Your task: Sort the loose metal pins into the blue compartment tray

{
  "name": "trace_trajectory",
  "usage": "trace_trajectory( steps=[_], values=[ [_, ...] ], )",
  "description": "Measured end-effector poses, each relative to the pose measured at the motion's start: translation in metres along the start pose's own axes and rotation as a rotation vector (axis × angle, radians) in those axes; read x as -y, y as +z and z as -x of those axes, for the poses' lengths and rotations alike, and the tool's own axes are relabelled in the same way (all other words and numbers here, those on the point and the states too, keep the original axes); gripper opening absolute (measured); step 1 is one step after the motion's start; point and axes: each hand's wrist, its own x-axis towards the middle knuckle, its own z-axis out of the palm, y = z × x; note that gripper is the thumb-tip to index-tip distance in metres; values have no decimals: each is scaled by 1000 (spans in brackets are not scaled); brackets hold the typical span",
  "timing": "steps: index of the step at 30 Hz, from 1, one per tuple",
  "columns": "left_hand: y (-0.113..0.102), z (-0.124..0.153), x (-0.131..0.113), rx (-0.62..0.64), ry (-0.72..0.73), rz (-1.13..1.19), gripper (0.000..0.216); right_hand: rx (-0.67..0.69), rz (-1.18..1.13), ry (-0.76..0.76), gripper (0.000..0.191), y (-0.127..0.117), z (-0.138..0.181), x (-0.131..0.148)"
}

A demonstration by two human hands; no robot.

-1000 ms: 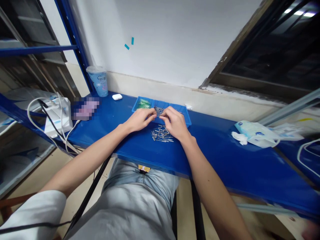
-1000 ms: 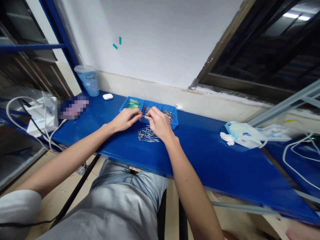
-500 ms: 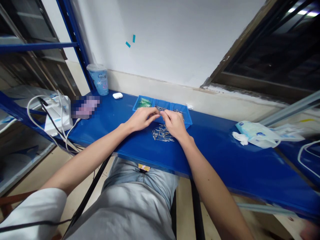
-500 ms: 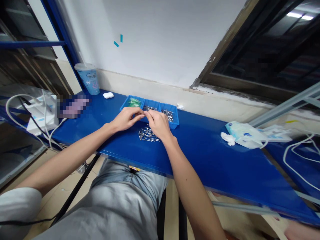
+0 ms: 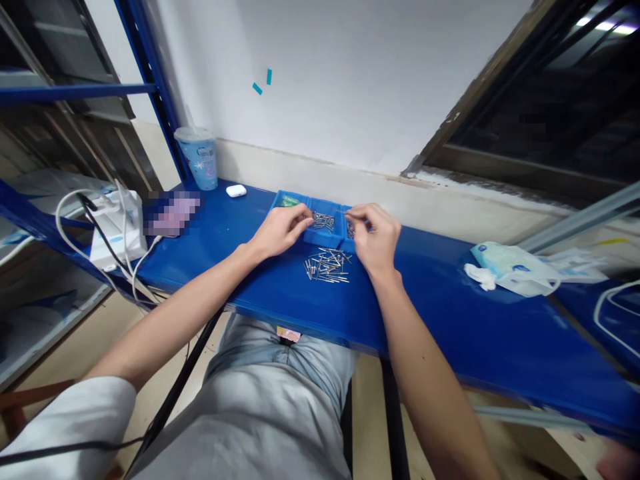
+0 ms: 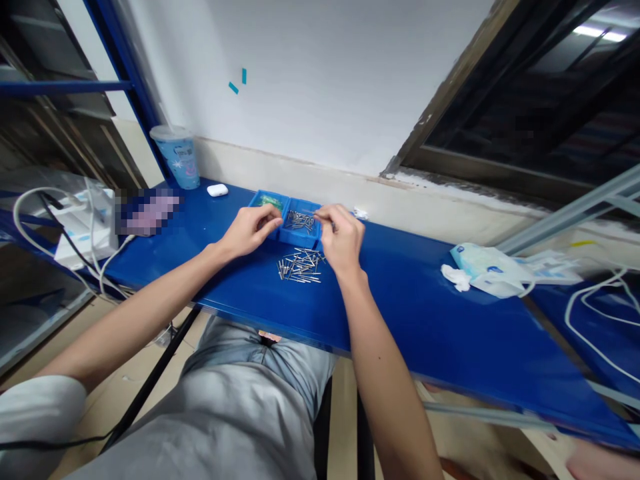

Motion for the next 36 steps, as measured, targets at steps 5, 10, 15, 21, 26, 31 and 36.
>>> trace_trajectory(
  steps=[5,10,15,21,26,31,36],
  values=[
    [1,1,7,222,17,-44,24,-340,206,83,29,-10,1,-3],
    [12,1,16,429,54,-70,20,-473,333,102,27,-14,-1,-6],
    [17,2,21,468,-2,-104,17,-441,419,166,22,-14,-3,-12],
    [18,2,18,482,9,-68,14,-118,320,43,20,-4,0,-10],
    [21,3,20,479,4,-116,14,144,213,-111,21,10,5,3],
    [22,7,14,492,-16,-278,20,341,122,-183,22,18,9,9],
    [21,9,4,511,-22,-387,27,395,110,-123,21,17,11,9]
  ],
)
